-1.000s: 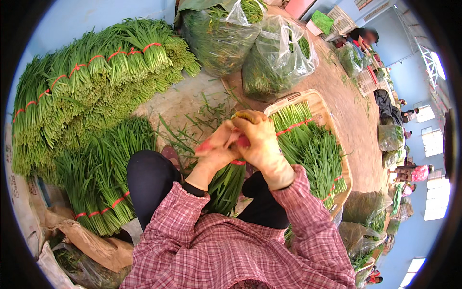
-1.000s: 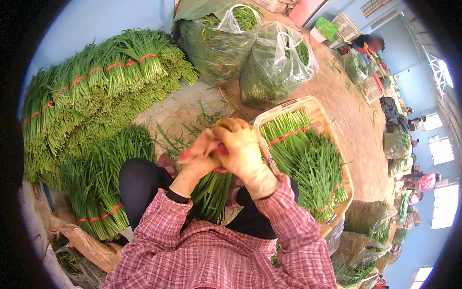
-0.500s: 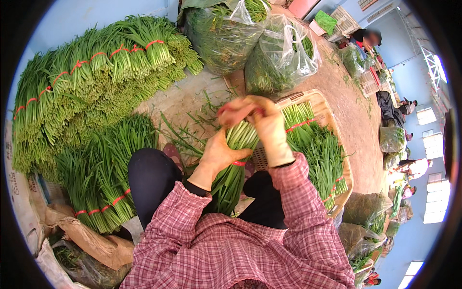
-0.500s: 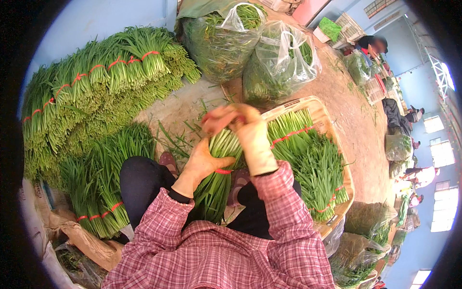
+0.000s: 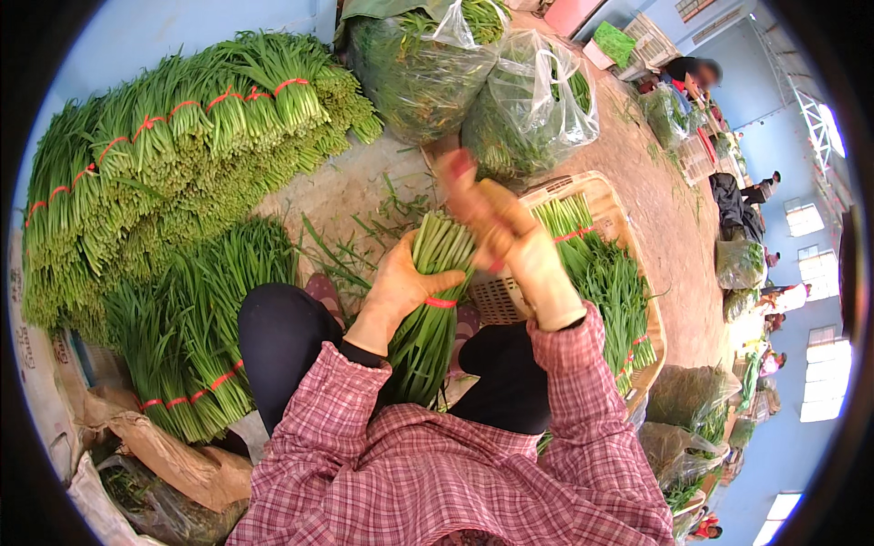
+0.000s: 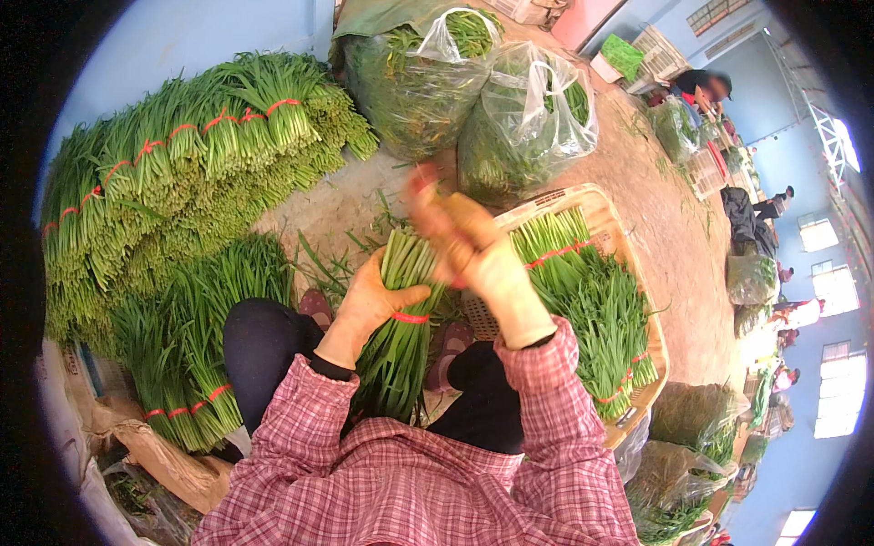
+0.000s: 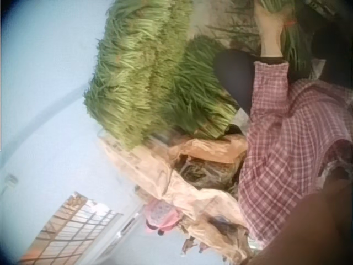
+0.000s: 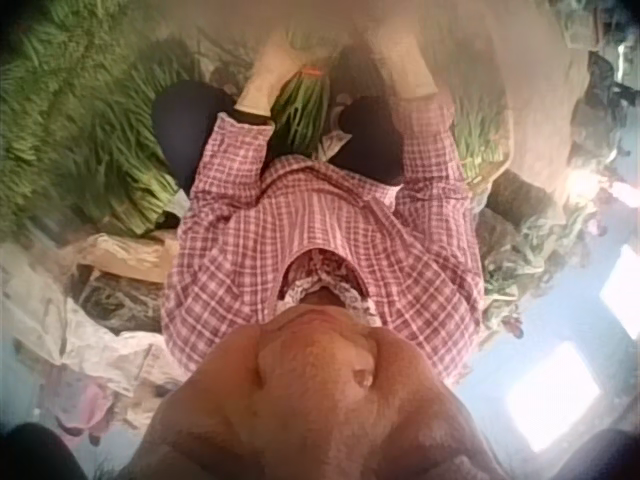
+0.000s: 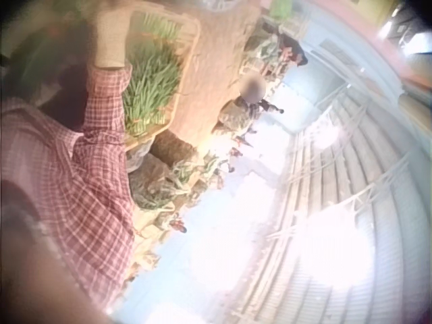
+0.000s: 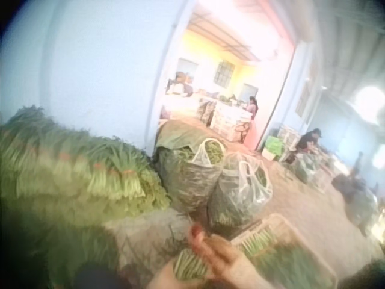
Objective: The person sorts bundles of chives by hand, stripping away loose or damaged leaves, then secures the bundles with red elastic bands and places them into a plastic crate.
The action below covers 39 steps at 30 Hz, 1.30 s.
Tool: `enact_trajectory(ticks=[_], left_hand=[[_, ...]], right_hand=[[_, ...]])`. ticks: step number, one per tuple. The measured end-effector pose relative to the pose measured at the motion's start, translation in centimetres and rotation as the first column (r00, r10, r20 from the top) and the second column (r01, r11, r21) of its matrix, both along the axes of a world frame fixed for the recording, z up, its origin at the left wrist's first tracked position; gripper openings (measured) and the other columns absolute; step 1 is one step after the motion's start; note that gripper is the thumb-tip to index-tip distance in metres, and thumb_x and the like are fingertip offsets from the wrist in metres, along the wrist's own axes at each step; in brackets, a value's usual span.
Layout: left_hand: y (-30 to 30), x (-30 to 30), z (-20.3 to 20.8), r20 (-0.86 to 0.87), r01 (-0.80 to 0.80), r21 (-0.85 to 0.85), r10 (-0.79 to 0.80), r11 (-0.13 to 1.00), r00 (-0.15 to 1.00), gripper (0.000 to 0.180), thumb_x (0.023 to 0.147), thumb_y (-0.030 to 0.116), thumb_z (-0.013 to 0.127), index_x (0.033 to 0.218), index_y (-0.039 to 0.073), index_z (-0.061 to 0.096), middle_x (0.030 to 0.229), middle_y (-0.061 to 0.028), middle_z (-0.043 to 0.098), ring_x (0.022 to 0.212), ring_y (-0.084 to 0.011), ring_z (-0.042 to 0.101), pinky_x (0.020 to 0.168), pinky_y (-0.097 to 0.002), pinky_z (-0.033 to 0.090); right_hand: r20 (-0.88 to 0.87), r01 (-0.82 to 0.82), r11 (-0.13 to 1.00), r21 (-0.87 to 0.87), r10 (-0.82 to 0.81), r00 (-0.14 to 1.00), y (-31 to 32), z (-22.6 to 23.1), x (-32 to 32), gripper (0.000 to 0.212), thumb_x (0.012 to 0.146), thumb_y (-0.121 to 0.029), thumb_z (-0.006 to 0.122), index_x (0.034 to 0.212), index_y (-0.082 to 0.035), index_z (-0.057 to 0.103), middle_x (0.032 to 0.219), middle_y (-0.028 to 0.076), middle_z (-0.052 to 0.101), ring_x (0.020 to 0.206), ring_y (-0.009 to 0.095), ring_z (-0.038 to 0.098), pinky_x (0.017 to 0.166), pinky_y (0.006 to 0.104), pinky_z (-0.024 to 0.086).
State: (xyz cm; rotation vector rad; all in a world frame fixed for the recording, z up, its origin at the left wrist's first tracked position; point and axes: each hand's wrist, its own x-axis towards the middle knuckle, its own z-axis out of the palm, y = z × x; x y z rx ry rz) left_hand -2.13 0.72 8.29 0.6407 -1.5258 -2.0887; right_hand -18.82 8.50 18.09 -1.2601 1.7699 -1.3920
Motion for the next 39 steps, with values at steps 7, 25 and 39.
enact_trajectory(ticks=[7, 25, 39], left_hand=[[0.8, -0.4, 0.3, -0.164, 0.021, 0.141, 0.002, 0.990, 0.986, 0.064, 0.093, 0.031, 0.073, 0.139, -0.002, 0.044, 0.126, -0.0064, 0.059, 0.114, -0.0155, 0.056, 0.097, -0.0297, 0.048], [1.2, -0.5, -1.5, -0.324, 0.262, 0.320, -0.155, 0.910, 0.933, 0.060, 0.102, 0.024, 0.060, 0.150, 0.000, 0.034, 0.142, -0.0078, 0.051, 0.127, -0.0172, 0.050, 0.108, -0.0315, 0.040], [2.0, -1.8, -2.2, -0.270, -0.128, 0.479, 0.284, 0.869, 0.920, 0.072, 0.083, -0.013, 0.059, 0.151, 0.001, 0.037, 0.130, -0.0068, 0.059, 0.112, -0.0168, 0.061, 0.096, -0.0295, 0.050]], right_hand=[[0.389, 0.272, 0.959, 0.086, -0.283, 0.876, -0.6, -1.3, 0.0, 0.041, 0.094, -0.003, 0.056, 0.135, 0.001, 0.056, 0.108, 0.007, 0.070, 0.092, 0.013, 0.065, 0.083, 0.0287, 0.054], [0.355, 0.379, 0.923, -0.063, -0.334, 0.873, -1.4, -6.1, 0.9, 0.030, 0.098, 0.001, 0.056, 0.128, 0.002, 0.062, 0.114, 0.009, 0.069, 0.089, 0.012, 0.064, 0.074, 0.0233, 0.052], [0.611, 0.360, 0.909, -0.208, -0.167, 0.774, -2.7, -4.5, 0.9, 0.024, 0.101, -0.013, 0.059, 0.120, 0.001, 0.060, 0.105, 0.009, 0.070, 0.078, 0.013, 0.065, 0.070, 0.0258, 0.053]])
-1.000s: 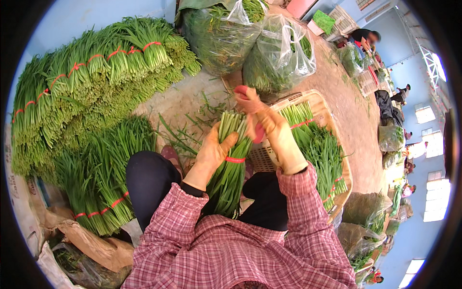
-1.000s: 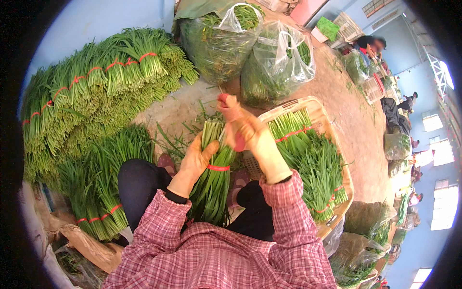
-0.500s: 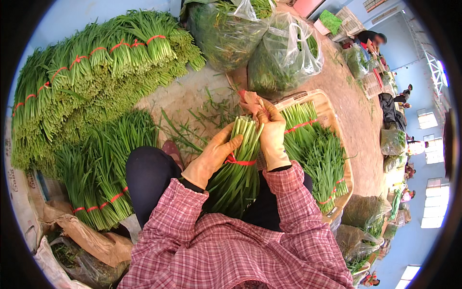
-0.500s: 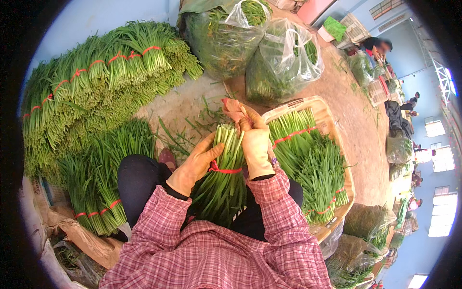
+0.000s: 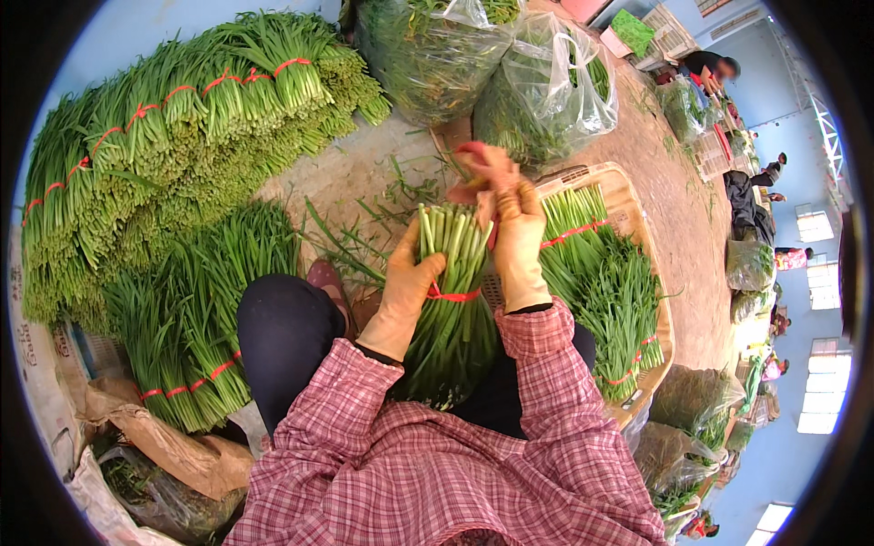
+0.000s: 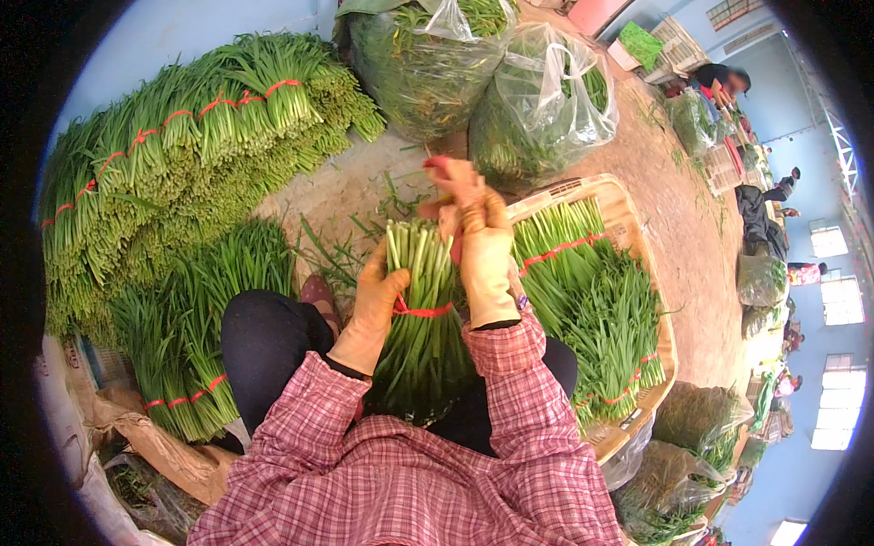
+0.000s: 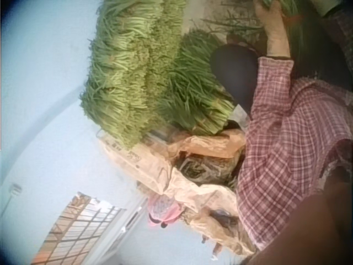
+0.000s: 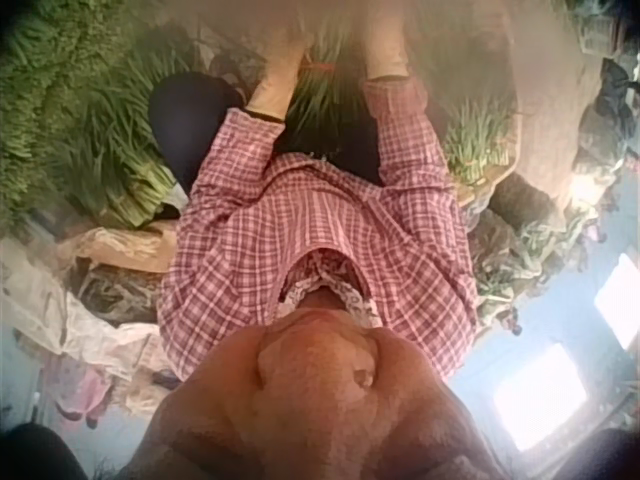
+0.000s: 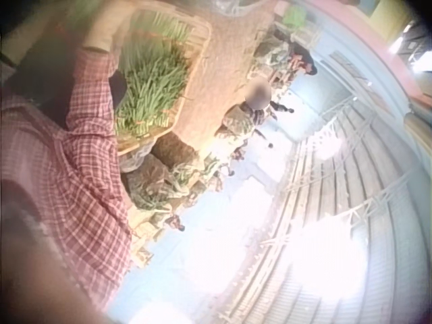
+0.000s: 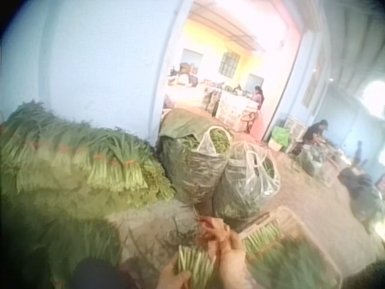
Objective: The person sorts bundles of chives by hand, stripping away loose or damaged leaves, then secures the bundles with red elastic bands and places them into a plastic crate.
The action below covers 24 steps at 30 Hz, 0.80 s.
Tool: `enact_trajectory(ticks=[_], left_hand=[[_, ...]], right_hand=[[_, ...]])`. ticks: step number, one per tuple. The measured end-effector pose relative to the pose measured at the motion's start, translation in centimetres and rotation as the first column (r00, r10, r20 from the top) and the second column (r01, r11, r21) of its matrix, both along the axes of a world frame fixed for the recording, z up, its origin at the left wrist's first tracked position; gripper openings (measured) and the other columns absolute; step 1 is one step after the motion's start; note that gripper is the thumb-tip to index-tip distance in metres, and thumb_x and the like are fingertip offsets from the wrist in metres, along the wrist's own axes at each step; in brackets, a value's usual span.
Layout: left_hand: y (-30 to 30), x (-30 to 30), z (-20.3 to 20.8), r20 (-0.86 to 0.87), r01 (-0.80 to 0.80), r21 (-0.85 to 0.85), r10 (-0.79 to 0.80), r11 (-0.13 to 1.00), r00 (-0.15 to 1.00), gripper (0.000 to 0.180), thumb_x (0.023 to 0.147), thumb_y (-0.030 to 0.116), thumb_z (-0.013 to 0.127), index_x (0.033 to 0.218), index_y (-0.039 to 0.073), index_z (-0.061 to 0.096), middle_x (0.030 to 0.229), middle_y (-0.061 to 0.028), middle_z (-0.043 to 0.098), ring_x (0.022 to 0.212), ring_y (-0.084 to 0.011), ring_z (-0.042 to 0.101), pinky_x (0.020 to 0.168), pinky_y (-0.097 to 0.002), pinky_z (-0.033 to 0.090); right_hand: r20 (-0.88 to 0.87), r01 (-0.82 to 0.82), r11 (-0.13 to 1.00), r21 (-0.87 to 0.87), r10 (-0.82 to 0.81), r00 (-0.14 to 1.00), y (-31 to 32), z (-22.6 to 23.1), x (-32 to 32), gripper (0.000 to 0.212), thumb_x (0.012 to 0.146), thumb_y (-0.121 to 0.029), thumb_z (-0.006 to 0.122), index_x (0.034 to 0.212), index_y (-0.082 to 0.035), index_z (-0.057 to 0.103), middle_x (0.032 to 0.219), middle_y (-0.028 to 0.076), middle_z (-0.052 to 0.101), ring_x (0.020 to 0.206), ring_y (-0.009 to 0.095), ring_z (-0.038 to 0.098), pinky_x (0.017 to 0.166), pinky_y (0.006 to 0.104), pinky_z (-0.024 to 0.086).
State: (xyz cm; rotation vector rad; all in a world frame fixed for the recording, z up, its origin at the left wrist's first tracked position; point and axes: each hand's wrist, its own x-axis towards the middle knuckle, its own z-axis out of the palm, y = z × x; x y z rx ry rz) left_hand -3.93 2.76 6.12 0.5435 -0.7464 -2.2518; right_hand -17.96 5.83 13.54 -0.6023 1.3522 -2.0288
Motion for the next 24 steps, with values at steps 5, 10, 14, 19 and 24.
enact_trajectory(ticks=[5, 10, 14, 19, 24], left_hand=[[-0.2, 0.0, 0.1, 0.360, 0.013, -0.392, 0.140, 0.920, 0.922, 0.055, 0.080, -0.013, 0.064, 0.132, 0.000, 0.056, 0.116, -0.0041, 0.067, 0.107, -0.0147, 0.063, 0.095, -0.0301, 0.051], [0.7, -1.2, 0.9, 0.160, 0.053, -0.340, 0.002, 0.939, 0.987, 0.051, 0.080, -0.010, 0.065, 0.130, -0.001, 0.058, 0.116, -0.0045, 0.067, 0.103, -0.0126, 0.063, 0.093, -0.0288, 0.050], [-0.3, 0.5, -0.3, 0.279, 0.104, -0.228, -0.037, 0.968, 0.959, 0.052, 0.086, -0.005, 0.067, 0.136, -0.004, 0.053, 0.118, -0.0075, 0.066, 0.101, -0.0143, 0.064, 0.090, -0.0304, 0.052], [-0.4, 0.4, 0.1, 0.054, 0.177, -0.224, -0.169, 0.958, 0.984, 0.065, 0.086, 0.005, 0.075, 0.143, 0.000, 0.044, 0.126, -0.0067, 0.062, 0.110, -0.0167, 0.061, 0.097, -0.0322, 0.049], [0.9, 0.0, 0.0, 0.029, 0.236, -0.247, -0.237, 0.940, 0.971, 0.086, 0.078, 0.011, 0.086, 0.148, 0.006, 0.036, 0.133, -0.0039, 0.057, 0.120, -0.0164, 0.056, 0.104, -0.0327, 0.045]], right_hand=[[-0.979, 0.002, 0.991, 0.133, 0.131, 0.156, 1.4, 1.8, 0.2, 0.023, 0.082, -0.013, 0.076, 0.102, -0.006, 0.068, 0.121, 0.016, 0.066, 0.120, 0.033, 0.059, 0.097, 0.0419, 0.050], [-0.623, -0.105, 0.942, 0.320, 0.292, 0.725, 2.1, -1.3, -0.5, 0.022, 0.080, -0.003, 0.070, 0.101, -0.003, 0.066, 0.103, 0.014, 0.068, 0.100, 0.030, 0.067, 0.084, 0.0373, 0.055], [-0.539, 0.178, 0.885, 0.430, 0.093, 0.837, 1.9, 2.7, -2.1, 0.030, 0.088, -0.005, 0.067, 0.118, -0.001, 0.064, 0.098, 0.010, 0.070, 0.083, 0.017, 0.066, 0.073, 0.0302, 0.053], [-0.615, 0.037, 0.914, 0.404, 0.242, 0.750, 4.7, 2.4, 0.0, 0.030, 0.090, -0.008, 0.068, 0.119, -0.001, 0.066, 0.105, 0.013, 0.068, 0.098, 0.020, 0.064, 0.088, 0.0311, 0.049], [-0.529, 0.129, 0.918, 0.375, 0.098, 0.843, 3.1, -0.9, -0.2, 0.019, 0.094, -0.010, 0.066, 0.110, -0.002, 0.069, 0.095, 0.008, 0.070, 0.084, 0.016, 0.065, 0.075, 0.0286, 0.053]])
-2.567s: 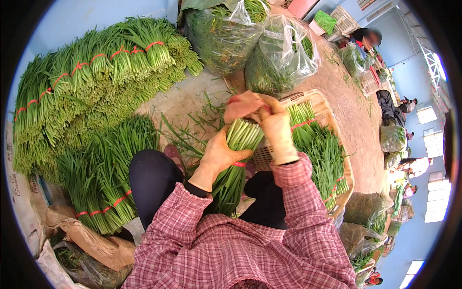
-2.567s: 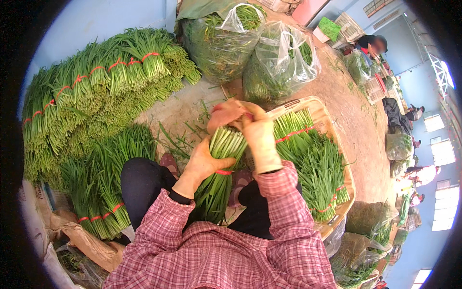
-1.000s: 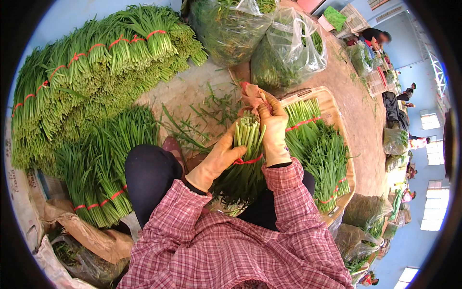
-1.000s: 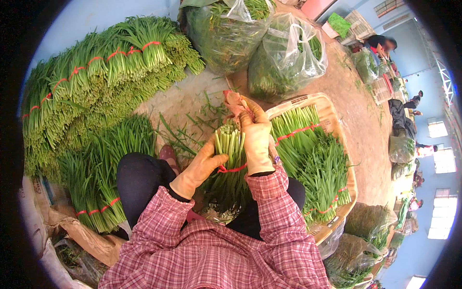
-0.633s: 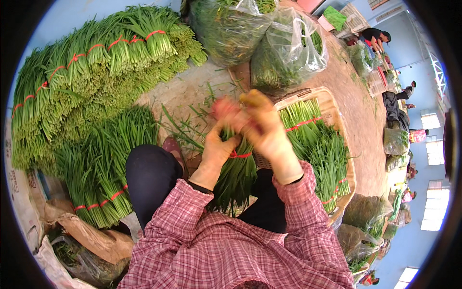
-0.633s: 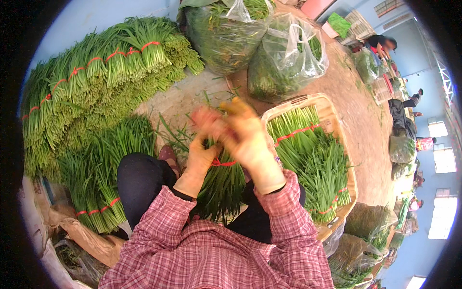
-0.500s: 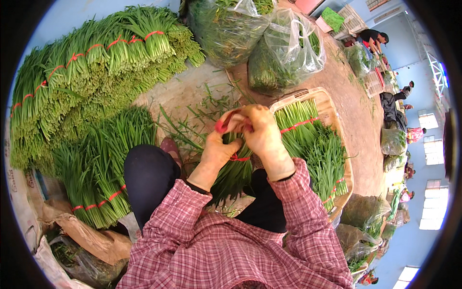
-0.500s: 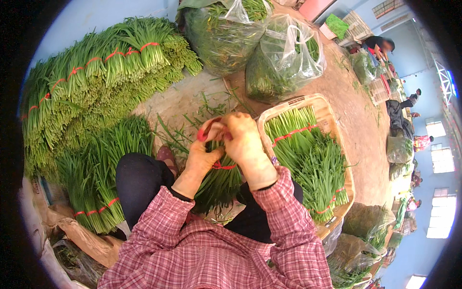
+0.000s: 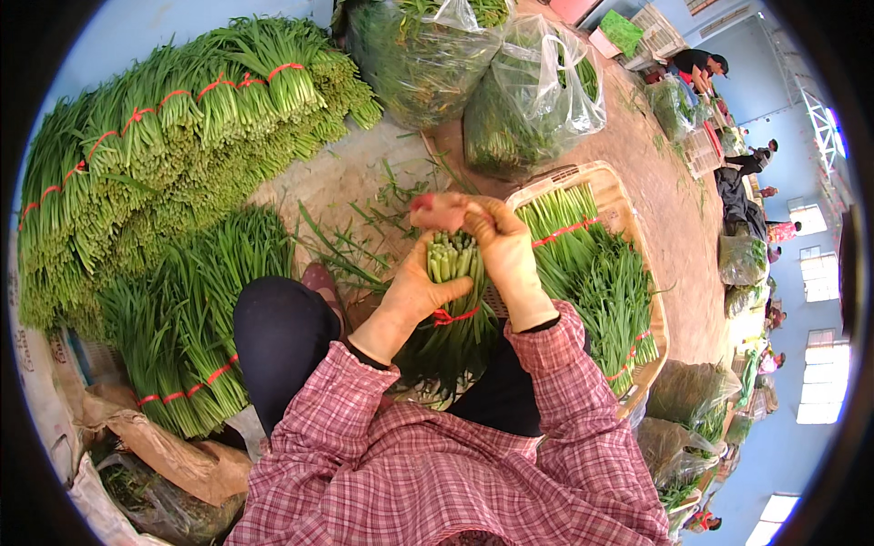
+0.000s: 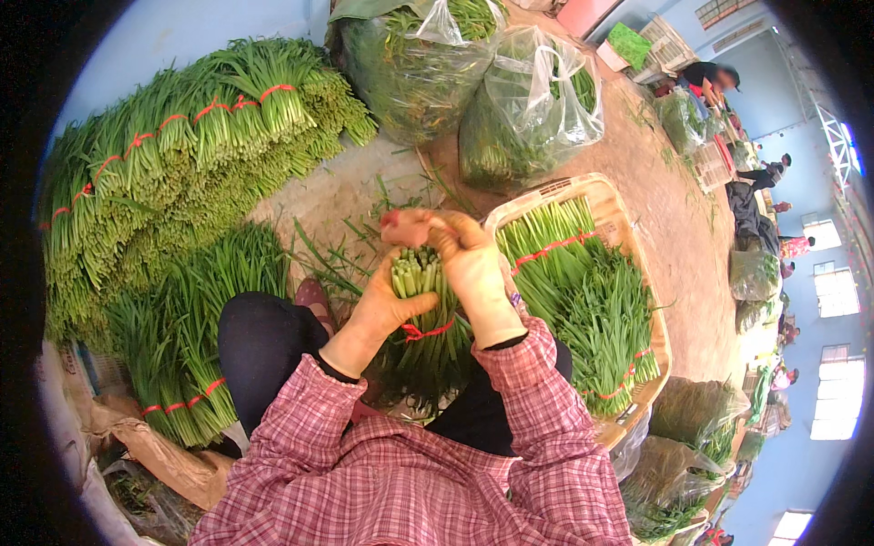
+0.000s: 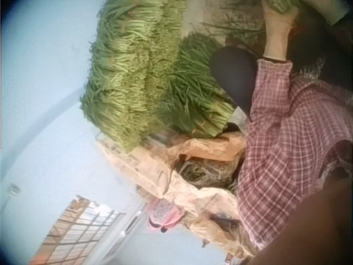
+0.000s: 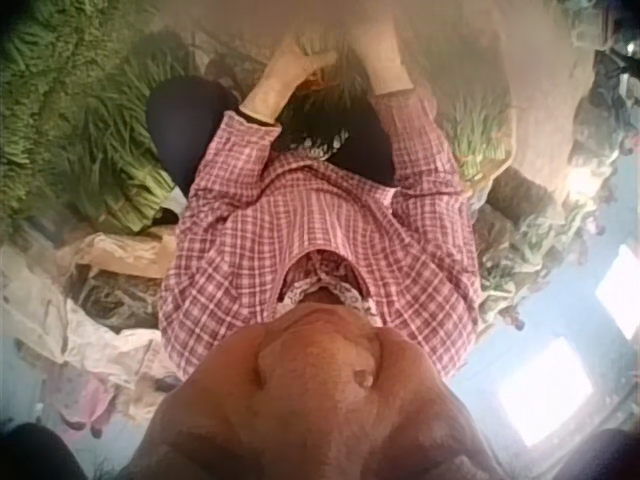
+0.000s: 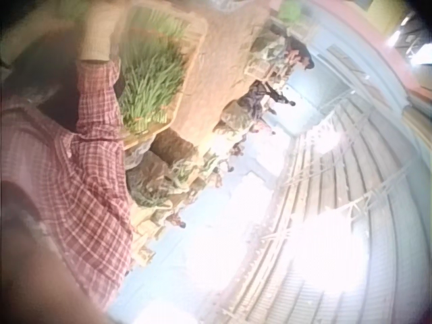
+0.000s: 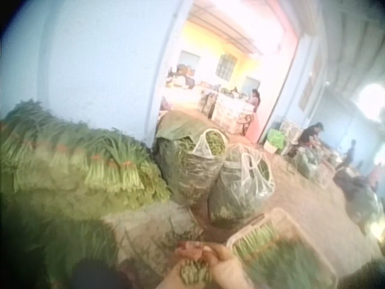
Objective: The person sorts bundles of chives by hand, stripping away loose or damaged leaves, then secures the bundles with red elastic bands and places them into a plastic crate.
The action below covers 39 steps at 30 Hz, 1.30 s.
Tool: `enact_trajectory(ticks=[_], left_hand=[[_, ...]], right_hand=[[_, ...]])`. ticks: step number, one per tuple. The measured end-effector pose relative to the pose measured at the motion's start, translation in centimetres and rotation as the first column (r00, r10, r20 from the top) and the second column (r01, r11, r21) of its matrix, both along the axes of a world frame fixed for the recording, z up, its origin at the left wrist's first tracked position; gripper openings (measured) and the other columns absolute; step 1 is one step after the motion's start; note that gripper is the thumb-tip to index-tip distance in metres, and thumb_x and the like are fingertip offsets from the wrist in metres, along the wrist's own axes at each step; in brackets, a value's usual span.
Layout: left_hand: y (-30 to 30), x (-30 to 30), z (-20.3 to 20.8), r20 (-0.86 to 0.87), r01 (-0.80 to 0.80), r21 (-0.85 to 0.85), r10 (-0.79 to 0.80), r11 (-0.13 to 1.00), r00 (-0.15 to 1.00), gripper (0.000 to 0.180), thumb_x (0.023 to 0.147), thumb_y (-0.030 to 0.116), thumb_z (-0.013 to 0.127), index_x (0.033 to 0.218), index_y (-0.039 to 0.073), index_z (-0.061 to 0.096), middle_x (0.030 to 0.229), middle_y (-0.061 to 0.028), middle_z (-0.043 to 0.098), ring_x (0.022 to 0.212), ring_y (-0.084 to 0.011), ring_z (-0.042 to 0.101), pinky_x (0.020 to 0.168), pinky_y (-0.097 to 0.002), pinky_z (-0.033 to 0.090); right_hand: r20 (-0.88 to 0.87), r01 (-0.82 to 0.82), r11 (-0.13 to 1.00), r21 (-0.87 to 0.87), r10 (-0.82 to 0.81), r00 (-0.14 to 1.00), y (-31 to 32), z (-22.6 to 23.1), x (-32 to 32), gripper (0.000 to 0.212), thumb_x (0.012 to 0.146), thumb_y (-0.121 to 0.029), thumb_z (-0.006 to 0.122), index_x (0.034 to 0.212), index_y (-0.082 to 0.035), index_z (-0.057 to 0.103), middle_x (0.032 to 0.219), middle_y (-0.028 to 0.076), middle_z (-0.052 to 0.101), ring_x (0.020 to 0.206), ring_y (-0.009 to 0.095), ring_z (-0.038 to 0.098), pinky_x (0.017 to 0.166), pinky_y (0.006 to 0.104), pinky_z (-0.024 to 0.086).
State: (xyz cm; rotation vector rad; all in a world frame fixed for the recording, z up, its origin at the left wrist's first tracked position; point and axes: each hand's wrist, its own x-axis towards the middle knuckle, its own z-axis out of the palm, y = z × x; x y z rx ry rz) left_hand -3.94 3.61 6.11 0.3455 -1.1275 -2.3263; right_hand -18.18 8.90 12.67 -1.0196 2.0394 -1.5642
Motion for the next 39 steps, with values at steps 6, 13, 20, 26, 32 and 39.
enact_trajectory(ticks=[6, 13, 20, 26, 32, 39], left_hand=[[-0.8, -0.4, -0.7, -0.287, -0.027, 0.192, 0.083, 0.981, 0.954, 0.078, 0.082, 0.005, 0.080, 0.146, 0.006, 0.037, 0.132, -0.0042, 0.056, 0.120, -0.0166, 0.056, 0.103, -0.0334, 0.047], [-0.6, -0.2, 1.5, -0.024, -0.047, 0.158, 0.051, 0.986, 0.998, 0.061, 0.079, -0.013, 0.073, 0.134, 0.004, 0.053, 0.118, -0.0042, 0.066, 0.106, -0.0172, 0.064, 0.096, -0.0342, 0.053], [-2.3, 0.2, 2.5, -0.132, 0.203, 0.622, -0.154, 0.756, 0.979, 0.064, 0.077, -0.012, 0.075, 0.134, 0.005, 0.053, 0.114, -0.0041, 0.067, 0.103, -0.0179, 0.065, 0.095, -0.0347, 0.053], [-1.7, 0.3, 1.5, 0.097, 0.051, 0.062, -0.057, 0.997, 0.994, 0.060, 0.075, -0.007, 0.079, 0.130, 0.003, 0.057, 0.117, -0.0030, 0.068, 0.105, -0.0144, 0.065, 0.095, -0.0321, 0.053], [-1.4, 0.6, 1.7, 0.269, 0.084, -0.325, 0.007, 0.942, 0.963, 0.058, 0.072, 0.002, 0.085, 0.125, 0.001, 0.061, 0.113, -0.0019, 0.069, 0.101, -0.0134, 0.065, 0.091, -0.0308, 0.053], [-2.3, 2.0, 2.4, 0.245, 0.054, -0.053, -0.040, 0.997, 0.969, 0.059, 0.075, -0.008, 0.078, 0.130, 0.000, 0.058, 0.114, -0.0011, 0.068, 0.103, -0.0125, 0.064, 0.094, -0.0304, 0.051]], right_hand=[[-0.331, -0.387, 0.919, 0.082, 0.391, 0.859, 1.3, 4.4, -0.1, 0.025, 0.090, -0.010, 0.067, 0.115, -0.007, 0.070, 0.112, 0.013, 0.067, 0.106, 0.029, 0.061, 0.093, 0.0390, 0.048], [0.398, -0.032, 0.999, 0.035, 0.016, 0.917, 1.0, 3.7, -0.1, 0.033, 0.098, -0.023, 0.066, 0.120, 0.001, 0.062, 0.101, 0.005, 0.070, 0.089, 0.010, 0.063, 0.080, 0.0272, 0.053], [-0.637, -0.482, 0.869, 0.109, 0.433, 0.638, 1.1, 3.6, 1.4, 0.028, 0.064, 0.008, 0.070, 0.089, -0.005, 0.069, 0.104, 0.013, 0.068, 0.104, 0.039, 0.064, 0.089, 0.0458, 0.051], [0.108, -0.062, 0.998, -0.006, 0.063, 0.992, -0.2, 3.4, -0.2, 0.011, 0.087, 0.006, 0.064, 0.096, 0.000, 0.068, 0.090, 0.013, 0.070, 0.088, 0.025, 0.070, 0.081, 0.0329, 0.056], [-0.456, -0.623, 0.750, 0.222, 0.645, 0.614, -0.9, 2.7, 0.7, 0.022, 0.077, 0.006, 0.061, 0.095, -0.003, 0.071, 0.095, 0.016, 0.071, 0.086, 0.031, 0.070, 0.076, 0.0347, 0.058], [-0.146, -0.356, 0.934, 0.033, 0.356, 0.923, -0.5, 5.7, 0.1, 0.027, 0.074, 0.007, 0.065, 0.097, -0.006, 0.074, 0.097, 0.010, 0.072, 0.097, 0.027, 0.068, 0.083, 0.0366, 0.053]])
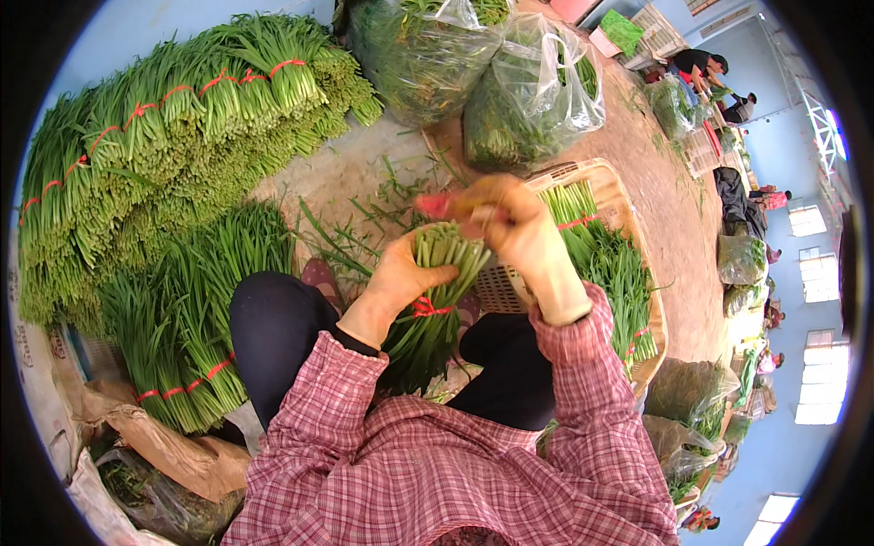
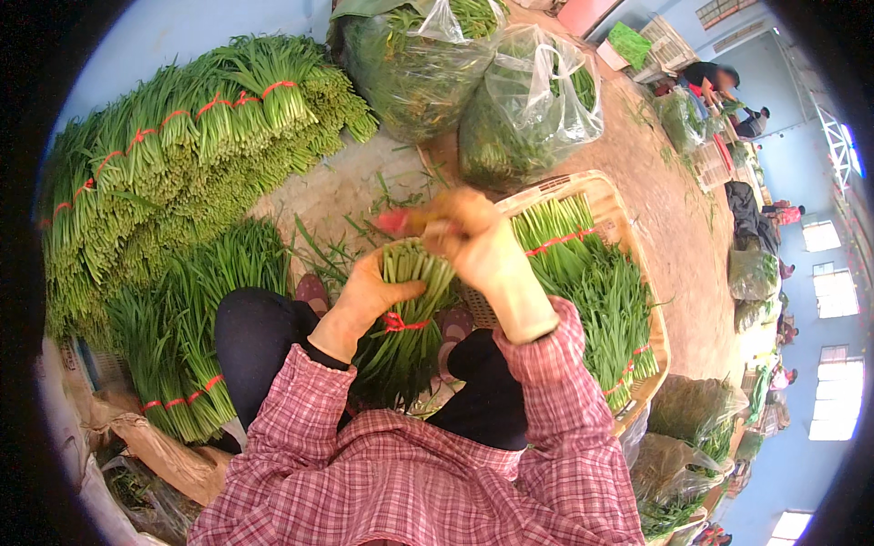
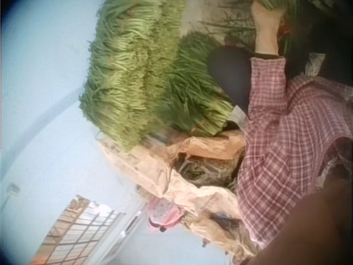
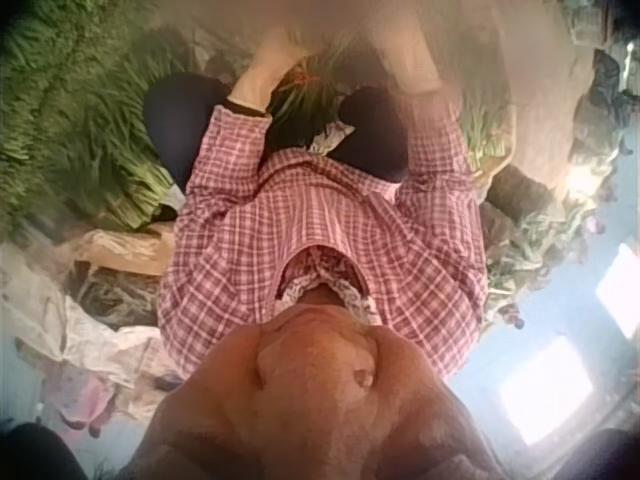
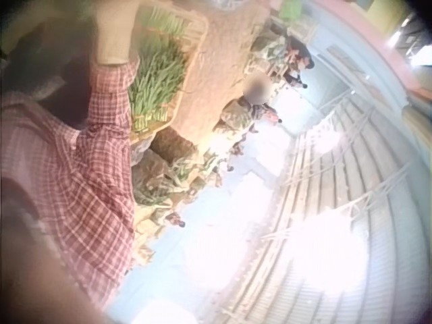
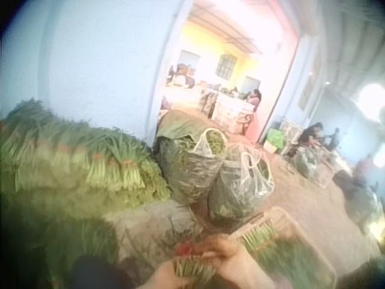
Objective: The person sorts bundles of chives by hand, stripping away loose or damaged leaves, then secures the bundles with red elastic bands and places them into a plastic crate.
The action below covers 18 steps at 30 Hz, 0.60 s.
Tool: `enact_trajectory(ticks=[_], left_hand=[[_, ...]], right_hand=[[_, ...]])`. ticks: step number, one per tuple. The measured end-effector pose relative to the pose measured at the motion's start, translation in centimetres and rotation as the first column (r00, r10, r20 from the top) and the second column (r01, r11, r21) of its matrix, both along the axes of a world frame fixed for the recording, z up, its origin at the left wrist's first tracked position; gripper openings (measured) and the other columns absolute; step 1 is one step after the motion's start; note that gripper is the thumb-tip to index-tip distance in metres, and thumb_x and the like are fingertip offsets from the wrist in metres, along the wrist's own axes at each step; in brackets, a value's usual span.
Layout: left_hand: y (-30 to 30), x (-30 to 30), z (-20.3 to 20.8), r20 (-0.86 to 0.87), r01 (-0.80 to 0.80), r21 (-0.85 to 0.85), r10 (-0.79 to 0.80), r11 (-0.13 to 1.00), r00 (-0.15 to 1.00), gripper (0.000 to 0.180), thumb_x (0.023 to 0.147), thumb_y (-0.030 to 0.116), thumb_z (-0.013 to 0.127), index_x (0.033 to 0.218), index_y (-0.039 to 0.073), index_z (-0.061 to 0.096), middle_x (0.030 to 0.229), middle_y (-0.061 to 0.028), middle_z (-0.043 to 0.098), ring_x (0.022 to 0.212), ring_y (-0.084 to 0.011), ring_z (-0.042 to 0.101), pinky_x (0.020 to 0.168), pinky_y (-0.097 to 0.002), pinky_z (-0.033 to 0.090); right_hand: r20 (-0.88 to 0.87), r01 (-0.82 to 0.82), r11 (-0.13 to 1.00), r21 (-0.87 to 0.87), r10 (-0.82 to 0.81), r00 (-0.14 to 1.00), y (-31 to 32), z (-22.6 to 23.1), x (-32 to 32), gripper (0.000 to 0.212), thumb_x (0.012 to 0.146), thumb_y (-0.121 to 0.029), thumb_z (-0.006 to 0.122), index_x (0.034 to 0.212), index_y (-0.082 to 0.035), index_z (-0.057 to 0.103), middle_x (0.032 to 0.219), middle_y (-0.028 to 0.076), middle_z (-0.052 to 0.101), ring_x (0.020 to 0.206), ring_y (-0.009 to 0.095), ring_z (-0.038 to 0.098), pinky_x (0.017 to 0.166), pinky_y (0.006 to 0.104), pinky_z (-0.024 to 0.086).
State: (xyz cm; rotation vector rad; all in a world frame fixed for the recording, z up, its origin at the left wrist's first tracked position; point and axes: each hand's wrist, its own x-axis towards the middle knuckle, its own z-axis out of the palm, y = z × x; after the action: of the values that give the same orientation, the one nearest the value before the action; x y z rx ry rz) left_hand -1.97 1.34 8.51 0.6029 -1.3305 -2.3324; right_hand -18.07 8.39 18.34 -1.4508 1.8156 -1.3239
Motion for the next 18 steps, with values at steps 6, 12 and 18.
enact_trajectory(ticks=[6, 12, 18], left_hand=[[-0.1, -0.9, -0.8, 0.091, 0.017, -0.019, -0.015, 1.000, 0.996, 0.054, 0.075, -0.007, 0.079, 0.126, 0.001, 0.061, 0.111, -0.0030, 0.070, 0.100, -0.0136, 0.065, 0.093, -0.0307, 0.052], [-2.5, 0.8, 1.2, -0.050, -0.295, 0.009, 0.295, 0.955, 0.954, 0.053, 0.078, -0.008, 0.077, 0.127, 0.000, 0.059, 0.113, -0.0048, 0.071, 0.098, -0.0147, 0.067, 0.091, -0.0306, 0.054], [-2.7, 3.1, 5.6, -0.319, -0.188, 0.019, 0.185, 0.982, 0.930, 0.076, 0.079, -0.004, 0.078, 0.146, 0.000, 0.043, 0.129, -0.0098, 0.063, 0.113, -0.0200, 0.063, 0.099, -0.0344, 0.050]], right_hand=[[-0.408, 0.026, 0.999, 0.034, -0.010, 0.913, 1.2, -5.7, -1.8, 0.024, 0.069, -0.001, 0.072, 0.090, -0.012, 0.076, 0.099, 0.013, 0.071, 0.098, 0.034, 0.066, 0.086, 0.0430, 0.053], [-0.729, 0.329, 0.916, -0.229, -0.385, 0.566, 2.3, -0.8, -2.3, 0.077, 0.062, -0.014, 0.087, 0.133, -0.012, 0.058, 0.139, 0.022, 0.054, 0.127, 0.043, 0.051, 0.106, 0.0495, 0.042], [0.220, -0.028, 0.999, 0.041, 0.018, 0.975, 2.1, -4.0, 6.7, 0.090, 0.057, -0.008, 0.094, 0.135, 0.000, 0.050, 0.130, 0.013, 0.060, 0.119, 0.022, 0.057, 0.104, 0.0347, 0.044]])
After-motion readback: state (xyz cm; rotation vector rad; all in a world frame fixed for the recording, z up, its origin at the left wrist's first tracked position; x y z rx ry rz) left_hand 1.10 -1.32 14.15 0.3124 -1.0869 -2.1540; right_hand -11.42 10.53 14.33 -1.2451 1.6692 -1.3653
